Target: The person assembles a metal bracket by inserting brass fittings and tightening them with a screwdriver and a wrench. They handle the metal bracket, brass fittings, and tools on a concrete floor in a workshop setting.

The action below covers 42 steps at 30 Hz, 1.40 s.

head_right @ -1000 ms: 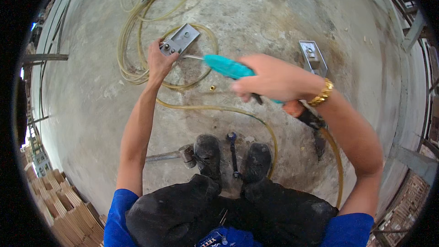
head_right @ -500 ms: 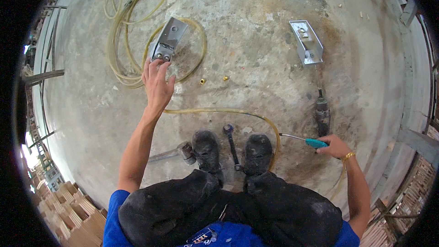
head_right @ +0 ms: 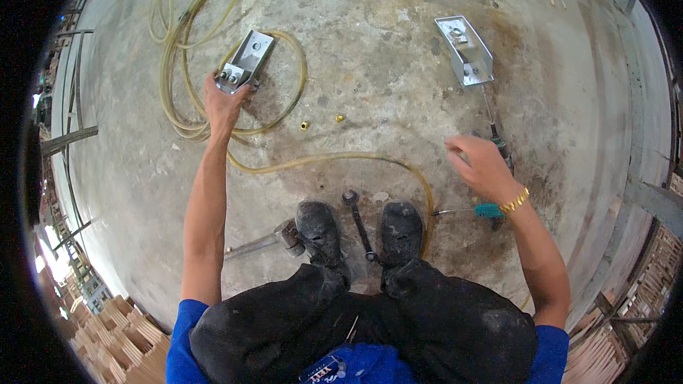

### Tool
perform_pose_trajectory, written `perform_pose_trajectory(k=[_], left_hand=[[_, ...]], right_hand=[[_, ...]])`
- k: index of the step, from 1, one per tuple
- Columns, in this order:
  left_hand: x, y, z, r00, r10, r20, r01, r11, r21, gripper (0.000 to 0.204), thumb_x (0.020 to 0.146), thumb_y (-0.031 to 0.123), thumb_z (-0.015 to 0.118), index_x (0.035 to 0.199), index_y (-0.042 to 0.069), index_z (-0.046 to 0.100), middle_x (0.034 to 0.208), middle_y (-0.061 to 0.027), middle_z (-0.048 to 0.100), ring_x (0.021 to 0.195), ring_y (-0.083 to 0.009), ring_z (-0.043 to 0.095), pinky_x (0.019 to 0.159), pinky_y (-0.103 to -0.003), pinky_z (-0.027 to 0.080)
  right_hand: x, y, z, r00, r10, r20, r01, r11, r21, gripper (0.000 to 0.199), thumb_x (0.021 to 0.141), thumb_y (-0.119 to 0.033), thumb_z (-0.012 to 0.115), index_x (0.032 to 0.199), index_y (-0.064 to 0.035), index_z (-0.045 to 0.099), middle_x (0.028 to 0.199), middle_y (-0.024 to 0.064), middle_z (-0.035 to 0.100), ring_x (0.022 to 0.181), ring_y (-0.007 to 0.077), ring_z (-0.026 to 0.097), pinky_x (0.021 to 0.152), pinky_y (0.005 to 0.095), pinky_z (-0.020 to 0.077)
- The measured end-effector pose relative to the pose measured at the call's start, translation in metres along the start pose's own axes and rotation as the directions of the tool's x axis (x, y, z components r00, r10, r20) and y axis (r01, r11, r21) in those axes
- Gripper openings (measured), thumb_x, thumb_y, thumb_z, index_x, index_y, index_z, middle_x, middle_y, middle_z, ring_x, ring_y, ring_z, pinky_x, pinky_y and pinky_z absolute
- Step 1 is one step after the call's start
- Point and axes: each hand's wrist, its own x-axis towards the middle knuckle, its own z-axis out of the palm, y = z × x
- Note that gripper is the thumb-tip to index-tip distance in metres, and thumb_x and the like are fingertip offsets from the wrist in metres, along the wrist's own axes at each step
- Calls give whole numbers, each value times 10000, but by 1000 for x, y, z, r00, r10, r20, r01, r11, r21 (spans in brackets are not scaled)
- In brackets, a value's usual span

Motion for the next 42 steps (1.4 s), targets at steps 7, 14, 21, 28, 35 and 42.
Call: perform_pose_trajectory(k=[7,14,21,28,35,42], left_hand=[[-41,20,-41,984,106,141,39,645,-763,736,644,-15,806,1263,27,410,1157,-99,531,1050,-191,566,908,-304,484],[-70,45,-84,919,375,-117,-315,525,-791,786,621,33,848,1268,88,404,1300,-174,433,1226,-288,463,1025,-408,414],[-87,29,-86,918,397,-6,-254,576,-777,754,635,57,851,1258,94,428,1302,-174,443,1235,-293,460,1032,-417,403],[-83,65,-104,835,513,198,-291,718,-632,730,586,119,878,1222,108,519,1251,-148,548,1169,-312,527,944,-404,452],[-83,48,-100,908,417,42,-278,674,-685,726,702,399,793,1277,74,492,1309,-124,505,1271,-301,425,1072,-423,325],[-111,56,-82,888,-457,-47,174,429,-886,477,921,135,570,1314,-36,359,1187,-105,443,1109,-176,441,996,-333,357]], right_hand=[[70,-50,20,995,-88,-47,98,959,268,323,853,-149,638,1131,9,596,1017,128,673,884,201,653,774,337,517],[99,-114,27,981,-193,-5,122,599,791,549,856,-178,677,1304,48,452,1118,143,625,961,153,612,816,285,507],[112,-153,43,982,-179,52,70,611,789,472,855,-213,681,1206,64,531,977,107,652,882,124,610,764,258,493],[116,-129,61,984,25,176,-154,613,775,298,863,-199,638,1013,58,637,888,51,669,777,85,589,698,251,478],[99,-114,69,989,128,68,-110,357,928,173,877,-120,609,949,32,649,872,47,671,758,95,610,678,252,486],[88,-106,72,983,156,102,-137,239,961,179,877,-135,617,967,18,635,878,45,662,768,100,610,700,254,484]])
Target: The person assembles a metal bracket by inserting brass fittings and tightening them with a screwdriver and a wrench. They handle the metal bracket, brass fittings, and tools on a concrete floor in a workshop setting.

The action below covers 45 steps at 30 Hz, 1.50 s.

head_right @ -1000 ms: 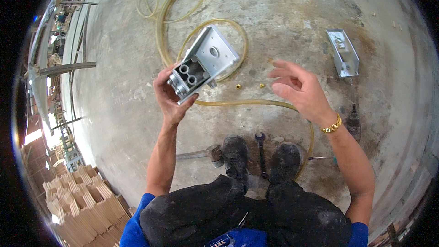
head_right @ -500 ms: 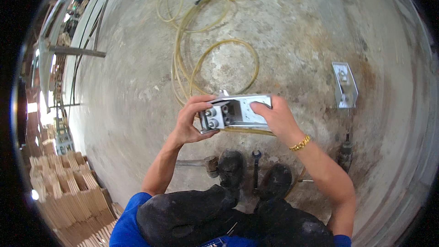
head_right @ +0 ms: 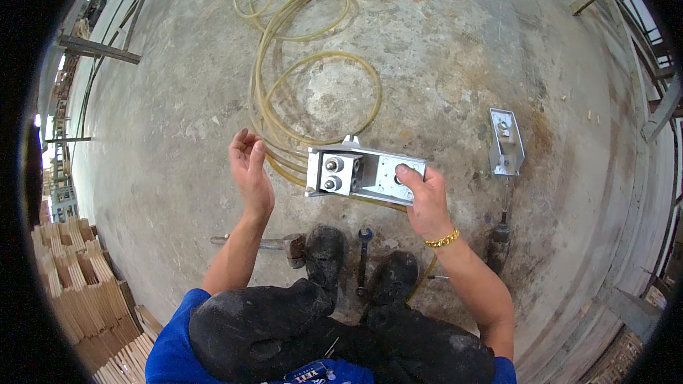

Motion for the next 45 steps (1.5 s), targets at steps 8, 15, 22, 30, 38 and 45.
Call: perform_pose_trajectory(k=[8,15,22,30,38,45], left_hand=[[-12,19,4,981,-171,93,167,985,42,400,899,156,613,1228,-36,490,1144,-98,524,1094,-180,486,1014,-337,341],[-6,37,13,723,-68,687,-444,717,538,494,829,360,653,1171,12,577,1211,-153,574,1179,-319,498,1065,-450,271],[13,38,2,475,-54,879,-476,824,307,855,628,459,803,1307,46,488,1225,-122,565,1159,-299,505,1067,-460,247],[8,44,36,606,34,795,-632,627,455,745,621,209,847,1271,51,519,1286,-110,521,1194,-284,472,1010,-408,336],[-27,24,38,607,405,684,-778,480,406,382,658,75,810,987,28,622,1018,-116,593,945,-269,554,811,-388,417],[-44,-16,-4,547,-399,736,-356,685,636,273,752,95,737,1002,27,649,958,-132,632,904,-314,589,825,-405,443]], right_hand=[[2,-1,-2,999,-32,-20,30,995,-94,187,883,-140,607,976,19,641,891,39,663,793,88,603,719,251,482],[-4,-3,4,999,-33,6,34,978,-205,224,889,-150,607,1007,37,646,910,45,668,805,88,599,734,246,481],[-4,-12,11,999,-28,16,30,980,-197,204,892,-151,596,977,30,638,890,39,660,773,90,599,685,260,494],[12,-16,-8,987,159,-16,-153,969,193,167,908,-168,565,959,-13,600,831,68,647,720,174,641,491,322,506],[20,-23,-10,995,95,-18,-88,971,222,169,929,-189,555,988,-39,608,843,62,667,708,162,639,501,317,492],[19,-18,1,988,149,-33,-141,972,189,167,921,-162,546,999,-20,584,865,76,646,719,173,630,484,332,498]])
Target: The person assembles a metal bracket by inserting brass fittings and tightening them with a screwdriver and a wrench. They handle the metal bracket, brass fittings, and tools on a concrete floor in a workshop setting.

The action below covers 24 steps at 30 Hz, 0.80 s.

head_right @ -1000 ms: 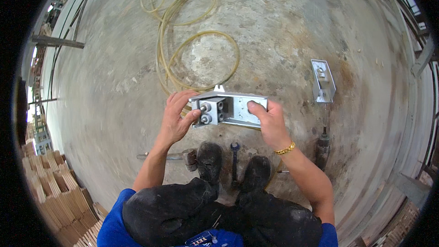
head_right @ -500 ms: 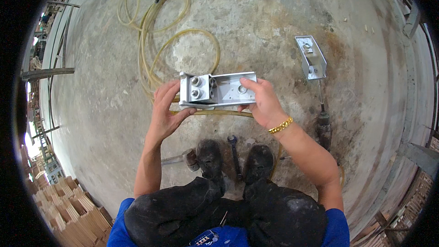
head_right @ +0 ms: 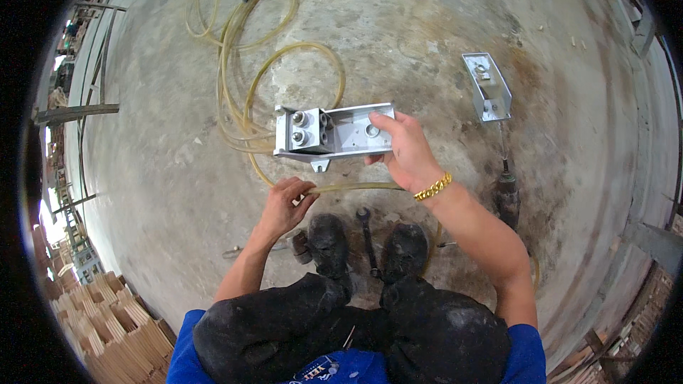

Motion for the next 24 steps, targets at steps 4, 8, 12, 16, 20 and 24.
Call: perform_pose_trajectory(k=[4,8,12,16,20,24], left_hand=[[-28,-56,-16,995,35,93,-55,974,220,775,670,264,833,1332,71,478,1365,-114,473,1270,-303,434,1084,-447,292],[-25,-15,-29,993,-31,117,120,361,-925,1240,469,427,919,1443,33,261,1457,-95,352,1372,-233,294,1123,-442,254],[-12,15,-12,960,-94,-264,-266,-18,-964,1150,541,433,895,1467,179,262,1525,-171,201,1378,-393,261,1120,-530,260],[-35,-9,-19,931,-28,-365,-364,-164,-917,912,684,500,782,1396,130,347,1362,-242,367,1200,-388,496,935,-508,507],[-31,0,-23,920,-7,-393,-381,-256,-888,913,700,555,752,1382,91,362,1341,-246,387,1159,-384,519,903,-492,530],[-31,6,-36,890,-10,-455,-434,-318,-843,935,693,621,723,1372,76,381,1329,-253,400,1159,-376,522,902,-464,533]], right_hand=[[-14,21,14,999,50,18,-52,996,69,260,898,-122,548,1141,-30,546,898,78,610,714,190,639,453,322,544],[-38,41,31,992,14,126,-17,1000,22,322,897,-72,523,1218,-48,499,949,91,593,765,195,648,515,312,580],[-59,75,53,951,5,309,11,999,-52,386,917,-115,555,1277,-33,441,999,99,598,846,152,622,648,295,570],[-38,14,43,866,181,467,63,886,-459,341,934,-171,558,1218,17,528,1057,118,638,860,178,645,662,301,570],[54,-7,-15,821,-213,530,532,-52,-845,207,840,-137,628,1022,-41,653,996,151,653,792,255,648,704,356,540],[85,32,-25,809,93,581,571,-360,-738,128,806,-77,585,886,-25,670,870,171,648,867,345,640,756,423,535]])
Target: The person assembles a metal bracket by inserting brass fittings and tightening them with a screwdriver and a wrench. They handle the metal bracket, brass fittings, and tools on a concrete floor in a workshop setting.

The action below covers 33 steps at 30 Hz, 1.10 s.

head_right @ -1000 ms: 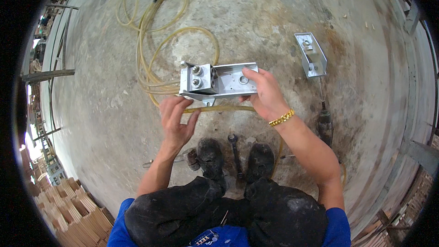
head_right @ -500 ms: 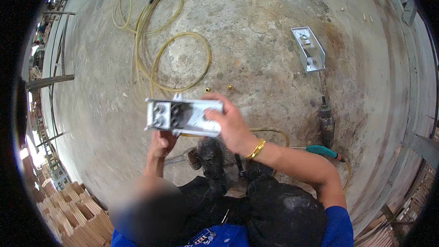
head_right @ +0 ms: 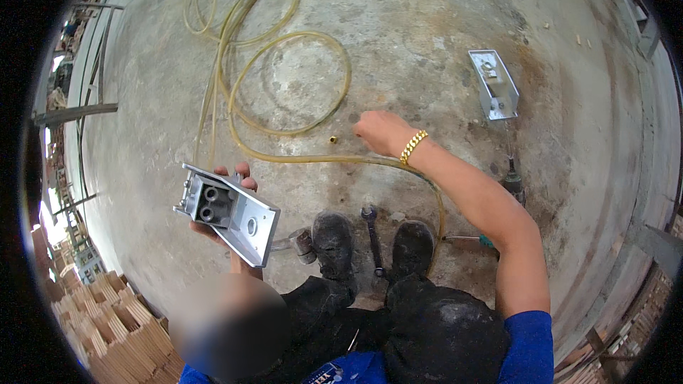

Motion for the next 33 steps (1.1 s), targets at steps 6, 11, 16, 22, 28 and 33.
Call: perform_pose_trajectory(k=[6,11,16,22,28,33], left_hand=[[4,5,18,995,88,-36,-91,993,-78,957,708,703,644,1367,59,383,1330,-260,408,1155,-365,526,924,-471,511],[14,4,32,989,75,-130,-85,993,-76,955,692,648,701,1380,63,391,1379,-250,369,1194,-372,481,992,-533,430],[17,5,38,995,57,-86,-57,998,6,979,694,728,624,1386,81,380,1377,-254,400,1222,-397,469,1015,-550,408],[19,-3,38,1000,10,3,-10,996,-93,922,729,648,655,1396,77,374,1408,-206,393,1280,-346,427,1072,-536,347],[12,-5,34,988,-58,-141,74,991,113,966,722,713,607,1407,78,361,1395,-162,429,1268,-332,448,1081,-538,335],[9,-6,26,991,-52,-127,65,993,94,916,742,691,605,1391,81,390,1389,-166,436,1268,-329,449,1086,-533,330]], right_hand=[[11,-7,13,994,11,108,5,990,-141,89,786,-58,574,803,-2,641,821,186,634,881,361,631,745,444,527],[14,9,-28,1000,-4,25,5,998,-62,129,777,-104,569,824,3,625,840,176,619,812,352,597,728,431,483],[13,-79,-135,971,-49,-234,127,935,332,143,849,-70,609,963,6,650,837,77,624,767,137,601,662,264,478],[30,-162,-176,908,-231,-349,406,689,600,107,787,-67,678,866,3,657,759,72,627,666,110,610,592,232,487],[50,-174,-159,768,-504,-395,639,641,425,105,709,-31,683,798,-31,628,754,98,623,659,220,619,595,304,494],[58,-166,-160,727,-632,-268,686,650,327,187,685,11,692,852,-41,624,837,80,634,753,247,624,651,320,506]])
